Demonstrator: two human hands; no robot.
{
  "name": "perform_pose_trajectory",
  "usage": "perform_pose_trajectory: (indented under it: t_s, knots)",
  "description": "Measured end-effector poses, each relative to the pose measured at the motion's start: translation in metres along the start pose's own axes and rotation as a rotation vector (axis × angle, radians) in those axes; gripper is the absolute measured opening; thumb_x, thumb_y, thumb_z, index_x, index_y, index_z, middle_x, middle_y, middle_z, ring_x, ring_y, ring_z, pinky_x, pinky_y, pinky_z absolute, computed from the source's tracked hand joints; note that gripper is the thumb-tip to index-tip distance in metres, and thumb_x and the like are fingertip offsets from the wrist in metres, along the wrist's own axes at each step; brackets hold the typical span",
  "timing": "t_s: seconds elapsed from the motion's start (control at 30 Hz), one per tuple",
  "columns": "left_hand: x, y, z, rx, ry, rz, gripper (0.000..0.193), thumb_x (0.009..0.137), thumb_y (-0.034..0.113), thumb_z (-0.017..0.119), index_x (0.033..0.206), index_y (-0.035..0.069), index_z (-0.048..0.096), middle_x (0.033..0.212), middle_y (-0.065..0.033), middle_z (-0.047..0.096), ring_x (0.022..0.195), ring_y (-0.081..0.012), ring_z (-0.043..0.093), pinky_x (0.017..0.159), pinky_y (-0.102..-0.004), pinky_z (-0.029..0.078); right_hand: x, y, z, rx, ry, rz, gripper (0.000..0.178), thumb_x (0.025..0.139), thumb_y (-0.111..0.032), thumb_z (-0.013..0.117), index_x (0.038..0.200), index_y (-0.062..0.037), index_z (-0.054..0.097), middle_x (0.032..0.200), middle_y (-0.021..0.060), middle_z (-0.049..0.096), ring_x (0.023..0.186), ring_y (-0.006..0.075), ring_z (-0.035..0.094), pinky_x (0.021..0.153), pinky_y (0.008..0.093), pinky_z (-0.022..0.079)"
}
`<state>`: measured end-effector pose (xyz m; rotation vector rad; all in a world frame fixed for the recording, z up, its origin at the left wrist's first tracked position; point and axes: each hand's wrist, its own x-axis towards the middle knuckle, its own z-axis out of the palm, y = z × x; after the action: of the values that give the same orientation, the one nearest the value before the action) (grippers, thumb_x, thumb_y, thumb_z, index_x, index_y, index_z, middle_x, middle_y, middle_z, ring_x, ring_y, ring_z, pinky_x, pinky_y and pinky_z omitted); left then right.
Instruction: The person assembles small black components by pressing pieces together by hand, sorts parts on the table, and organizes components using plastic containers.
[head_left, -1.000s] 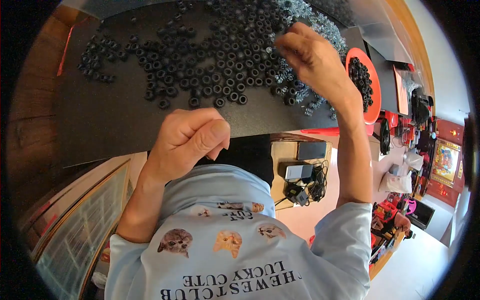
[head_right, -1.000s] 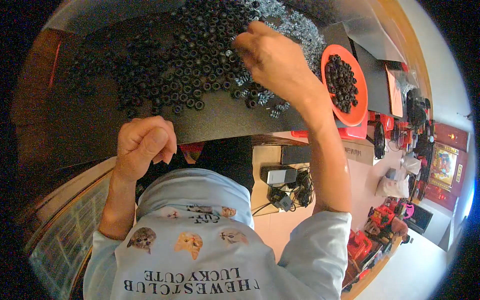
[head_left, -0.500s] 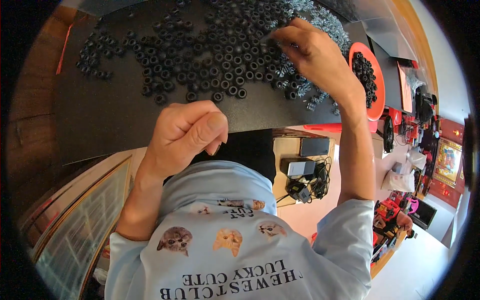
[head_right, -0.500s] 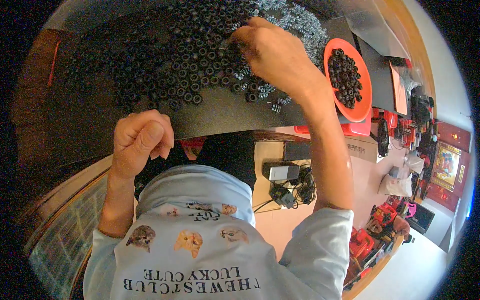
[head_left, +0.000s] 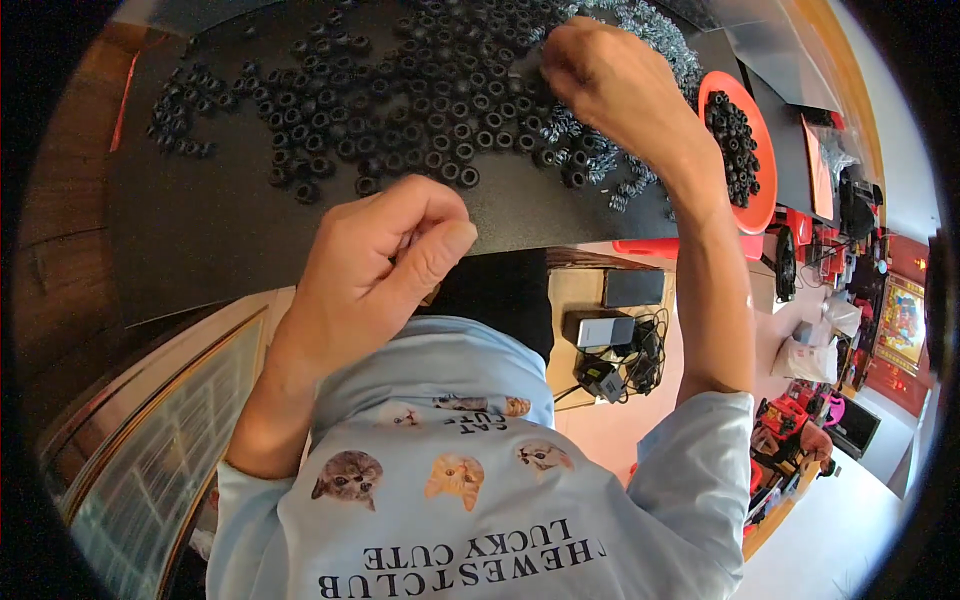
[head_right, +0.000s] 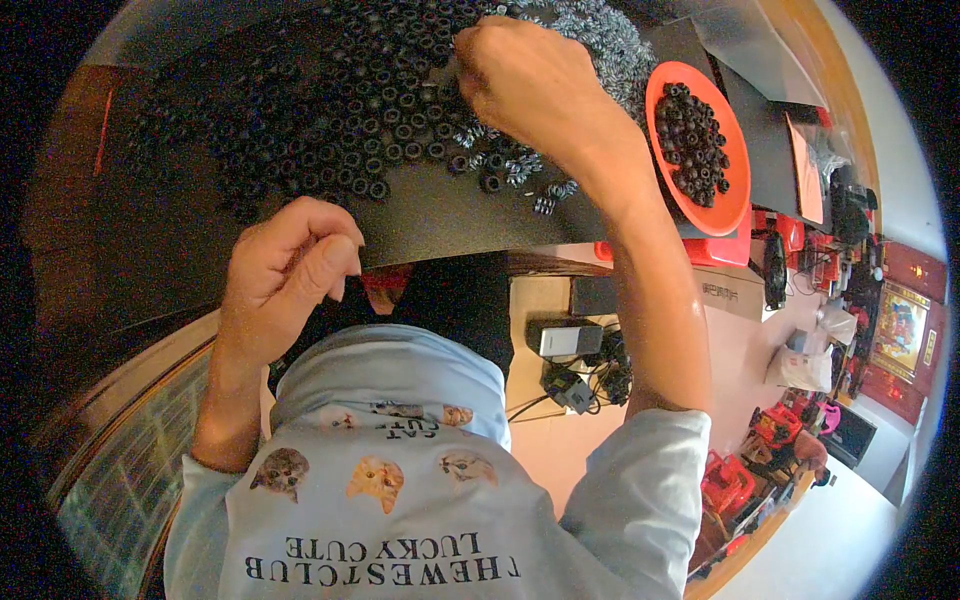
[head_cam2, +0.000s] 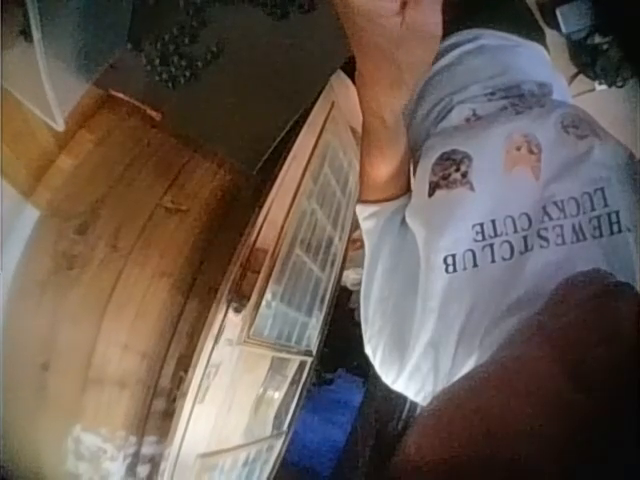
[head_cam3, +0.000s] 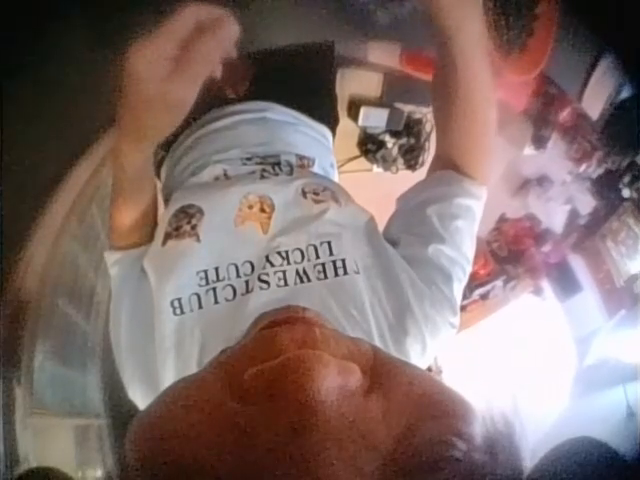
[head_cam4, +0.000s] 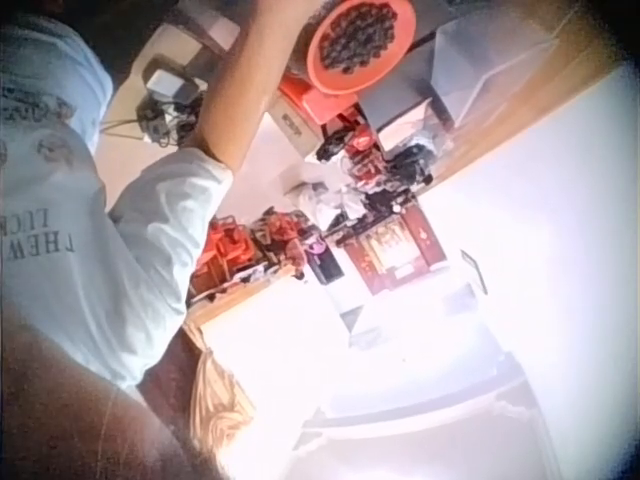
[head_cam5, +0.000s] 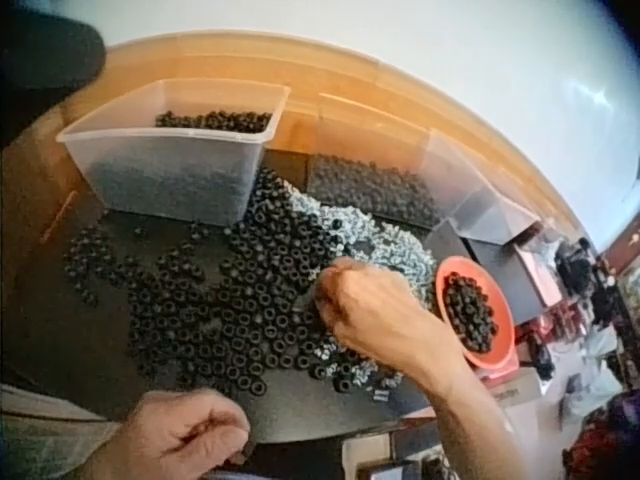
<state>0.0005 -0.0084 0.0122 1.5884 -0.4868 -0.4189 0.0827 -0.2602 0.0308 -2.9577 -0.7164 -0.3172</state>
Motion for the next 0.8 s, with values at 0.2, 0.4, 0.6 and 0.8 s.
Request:
perform_pose_trajectory:
  t_s: [0.2, 0.4, 0.6, 0.8]
  knots:
    - [0.032, 0.027, -0.006, 0.045, 0.075, 0.005, 0.020, 0.095, 0.021, 0.051, 0.089, 0.003, 0.059, 0.067, -0.0004, 0.056, 0.055, -0.0047, 0.051, 0.047, -0.0189, 0.038, -0.004, -0.030, -0.058, 0.813, -0.094, 0.444, 0.008, 0.083, -0.006, 0.062, 0.082, 0.0011, 0.061, 0.063, 0.0053, 0.058, 0.055, 0.0127, 0.053, 0.049, 0.0284, 0.042]
    - [0.095, 0.049, 0.004, -0.100, -0.048, -0.064, 0.034, 0.098, 0.035, 0.045, 0.088, 0.005, 0.057, 0.068, -0.0019, 0.057, 0.052, -0.0071, 0.050, 0.045, -0.0185, 0.038, 0.004, -0.031, -0.040, 1.099, 0.403, -0.092, 0.007, 0.084, -0.003, 0.063, 0.083, 0.0020, 0.059, 0.070, 0.0029, 0.053, 0.058, 0.0080, 0.046, 0.049, 0.0234, 0.037]
    - [0.135, 0.023, 0.009, -0.564, -0.515, 0.640, 0.036, 0.100, 0.032, 0.041, 0.085, 0.003, 0.056, 0.068, -0.0054, 0.059, 0.051, -0.0097, 0.052, 0.045, -0.0188, 0.040, 0.004, -0.029, -0.032, 1.114, 0.842, -0.581, 0.005, 0.085, 0.000, 0.060, 0.085, 0.0039, 0.057, 0.078, 0.0075, 0.053, 0.061, 0.0161, 0.050, 0.054, 0.0272, 0.040]
    - [0.122, 0.039, 0.010, -0.452, -0.164, -0.117, 0.038, 0.100, 0.031, 0.038, 0.081, 0.004, 0.055, 0.064, -0.0060, 0.058, 0.049, -0.0097, 0.052, 0.043, -0.0194, 0.040, -0.017, -0.030, -0.054, 0.913, 0.178, 0.278, 0.045, 0.099, -0.036, 0.044, 0.078, 0.0025, 0.057, 0.067, 0.0080, 0.055, 0.062, 0.0136, 0.051, 0.055, 0.0285, 0.042]
